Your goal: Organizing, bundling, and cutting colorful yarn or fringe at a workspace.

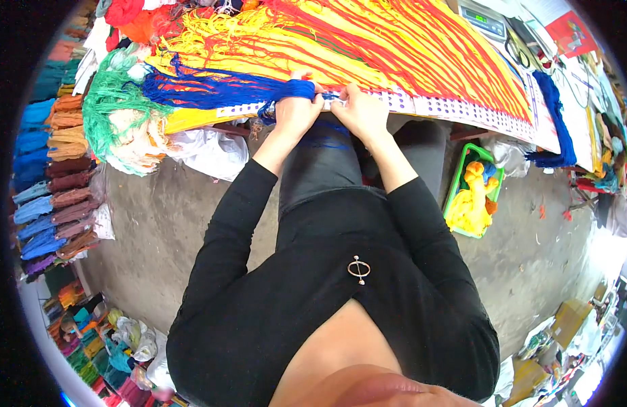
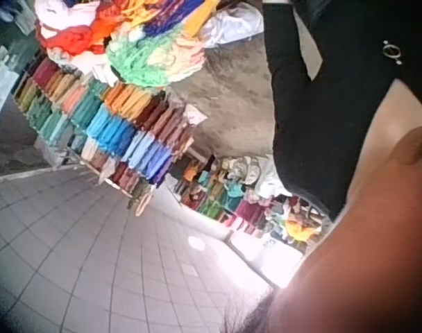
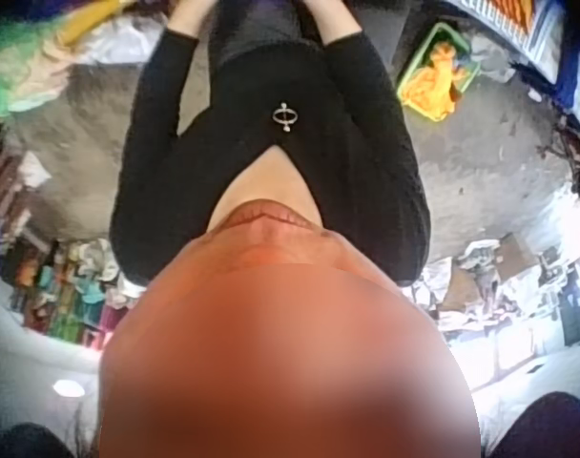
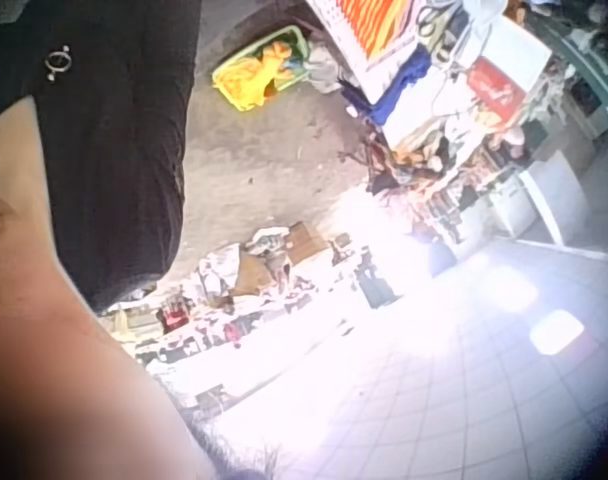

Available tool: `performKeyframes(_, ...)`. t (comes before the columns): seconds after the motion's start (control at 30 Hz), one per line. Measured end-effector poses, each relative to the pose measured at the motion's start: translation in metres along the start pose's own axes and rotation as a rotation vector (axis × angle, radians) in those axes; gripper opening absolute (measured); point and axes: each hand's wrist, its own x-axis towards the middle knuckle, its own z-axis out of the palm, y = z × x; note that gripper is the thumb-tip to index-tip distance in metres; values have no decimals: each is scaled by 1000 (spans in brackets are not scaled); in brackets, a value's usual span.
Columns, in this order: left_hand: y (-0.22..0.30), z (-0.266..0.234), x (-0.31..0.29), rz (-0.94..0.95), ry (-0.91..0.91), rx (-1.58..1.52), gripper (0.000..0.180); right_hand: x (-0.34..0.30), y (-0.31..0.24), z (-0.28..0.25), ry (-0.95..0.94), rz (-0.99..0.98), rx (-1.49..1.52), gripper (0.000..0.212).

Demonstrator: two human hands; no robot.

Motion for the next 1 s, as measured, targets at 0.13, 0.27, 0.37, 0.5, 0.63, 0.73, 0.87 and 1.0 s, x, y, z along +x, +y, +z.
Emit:
performKeyframes(0.13, -1, -5, -3, 97, 88, 98, 16, 0, 1, -2, -20, 7, -12, 33)
performKeyframes(0.27, -6, -11, -3, 50, 77, 111, 16, 0, 0, 0, -21, 19, 13, 33)
performKeyframes(0.37, -25, -26, 5, 106, 208, 135, 12, 0, 0, -3, -30, 26, 2, 33)
performKeyframes(0.5, -51, -62, 17, 17, 282, 224, 11, 0, 0, -4, -46, 27, -5, 32)
performKeyframes(0.63, -64, -65, 30, -24, 303, 217, 11, 0, 1, -6, -54, 40, 5, 31)
performKeyframes(0.73, -77, -71, 38, -104, 311, 243, 13, -1, -1, -4, -49, 47, 45, 31)
performKeyframes(0.87, -98, -79, 45, -112, 354, 370, 15, -1, -4, -4, -51, 19, 39, 32)
performKeyframes(1.0, -61, -75, 38, -36, 261, 271, 28, -1, 3, -3, -30, 25, 37, 31)
